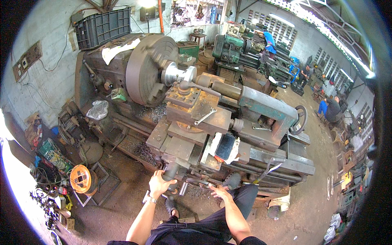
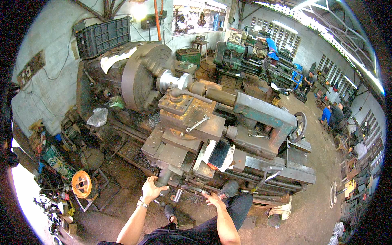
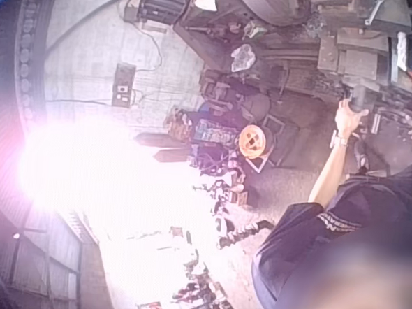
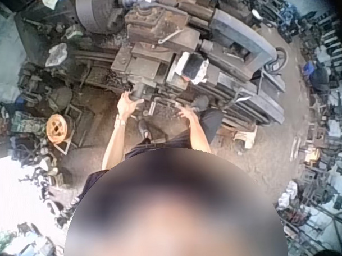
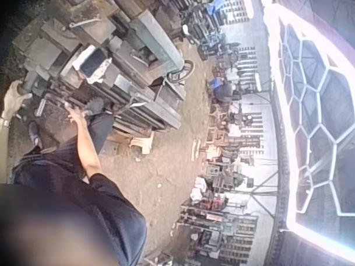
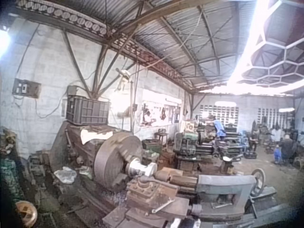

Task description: The person operates a metal lathe, using both hands to adjust the cross-slide and longitudinal feed handles while a cylindrical workpiece rotates in the chuck. The operator maintains control of the cutting tool position throughout the clip.

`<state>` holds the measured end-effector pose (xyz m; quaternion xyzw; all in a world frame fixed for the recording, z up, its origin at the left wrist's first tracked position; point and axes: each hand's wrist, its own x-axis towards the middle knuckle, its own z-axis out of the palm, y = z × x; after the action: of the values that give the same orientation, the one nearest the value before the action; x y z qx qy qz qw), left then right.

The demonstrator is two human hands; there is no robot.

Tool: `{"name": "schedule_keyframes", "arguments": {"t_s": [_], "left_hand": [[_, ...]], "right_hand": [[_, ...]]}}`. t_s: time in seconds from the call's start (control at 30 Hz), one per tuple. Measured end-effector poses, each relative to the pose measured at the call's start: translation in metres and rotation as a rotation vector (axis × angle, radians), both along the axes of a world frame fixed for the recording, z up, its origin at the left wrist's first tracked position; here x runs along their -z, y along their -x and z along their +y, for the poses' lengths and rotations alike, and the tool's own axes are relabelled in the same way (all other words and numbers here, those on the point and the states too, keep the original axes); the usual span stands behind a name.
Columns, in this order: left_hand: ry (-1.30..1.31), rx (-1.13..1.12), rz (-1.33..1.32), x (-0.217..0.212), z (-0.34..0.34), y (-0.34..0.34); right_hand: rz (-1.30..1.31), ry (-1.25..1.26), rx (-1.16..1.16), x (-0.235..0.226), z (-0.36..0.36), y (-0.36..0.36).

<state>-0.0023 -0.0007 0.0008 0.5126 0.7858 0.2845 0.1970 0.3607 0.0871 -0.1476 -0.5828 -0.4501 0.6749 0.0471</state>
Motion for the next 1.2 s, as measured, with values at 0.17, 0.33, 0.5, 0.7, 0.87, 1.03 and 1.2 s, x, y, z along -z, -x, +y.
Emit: {"name": "schedule_keyframes", "arguments": {"t_s": [0.17, 0.33, 0.5, 0.7, 0.87, 1.03, 1.2], "left_hand": [[0.012, -0.005, 0.002, 0.000, 0.000, 0.000], [0.015, -0.005, -0.003, -0.003, 0.000, -0.001], [0.013, -0.009, -0.029, -0.006, 0.000, -0.002], [-0.006, -0.009, -0.006, -0.002, 0.000, -0.001], [-0.018, -0.007, 0.009, 0.003, 0.000, 0.000], [-0.023, 0.000, 0.015, 0.004, 0.000, 0.000], [0.004, -0.002, 0.003, 0.000, 0.000, -0.001]], "right_hand": [[-0.058, -0.016, 0.011, 0.001, -0.001, 0.001], [-0.036, -0.004, 0.001, 0.002, -0.001, 0.002], [0.007, 0.002, -0.015, -0.002, 0.000, 0.001], [-0.027, 0.012, -0.002, -0.006, -0.001, 0.002], [-0.058, 0.054, 0.014, -0.003, 0.000, 0.001], [-0.001, 0.027, 0.016, 0.002, 0.001, 0.001], [-0.001, 0.028, -0.006, 0.000, 0.001, 0.001]]}}
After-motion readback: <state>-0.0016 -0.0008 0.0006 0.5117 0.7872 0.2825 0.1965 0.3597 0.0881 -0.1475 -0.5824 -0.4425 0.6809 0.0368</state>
